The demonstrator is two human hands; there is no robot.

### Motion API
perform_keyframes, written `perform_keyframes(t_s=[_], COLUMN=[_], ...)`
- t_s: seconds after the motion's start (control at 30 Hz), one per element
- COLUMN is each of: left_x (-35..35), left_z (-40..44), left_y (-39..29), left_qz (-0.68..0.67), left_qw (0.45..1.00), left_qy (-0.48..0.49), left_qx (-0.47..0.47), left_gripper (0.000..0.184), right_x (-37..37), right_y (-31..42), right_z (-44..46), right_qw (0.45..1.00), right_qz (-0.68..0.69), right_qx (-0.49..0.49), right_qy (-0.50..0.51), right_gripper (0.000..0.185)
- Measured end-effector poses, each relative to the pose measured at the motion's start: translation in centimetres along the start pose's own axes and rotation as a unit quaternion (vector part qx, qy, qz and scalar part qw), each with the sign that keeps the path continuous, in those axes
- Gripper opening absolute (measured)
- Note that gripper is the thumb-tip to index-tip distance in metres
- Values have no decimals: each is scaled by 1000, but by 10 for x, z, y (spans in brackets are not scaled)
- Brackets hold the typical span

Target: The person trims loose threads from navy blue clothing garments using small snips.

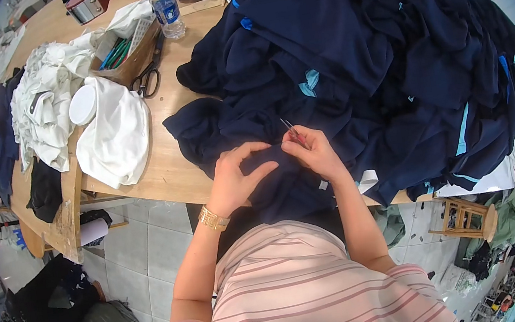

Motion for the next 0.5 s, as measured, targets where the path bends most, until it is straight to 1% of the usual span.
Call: perform_keyframes(t_s=[0.1,0.2,0.23,0.33,0.43,0.5], left_x=[-3,1,0,-6,-11,-16], left_z=[2,-2,-2,-3,-5,-11], left_y=[-8,-3,-11,-30,-17,-13], left_qz=[30,32,68,121,21,-12], left_qw=[998,997,990,971,990,993], left_qy=[-29,-43,-53,-73,-107,-113], left_qx=[41,60,112,195,87,39], left_gripper=[30,31,26,16,10,15], right_x=[-3,-4,-3,-2,-3,-4], right_y=[-6,-10,-13,-20,-27,-30], right_z=[1,2,2,3,4,5], right_qw=[999,999,998,993,990,990], right_qz=[51,35,57,112,134,136], right_qx=[13,14,26,46,42,44], right_qy=[-3,-16,-11,-5,-12,-15], right_gripper=[19,19,18,17,16,16])
Point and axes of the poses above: each hand's wrist, its own z-axis towards the middle knuckle, its own x-axis out of the palm, y = z × x, the point moved 9 cm from there along z, towards the middle knuckle, and after that the axes turned 3 degrees about x, right-handed, at the moved point
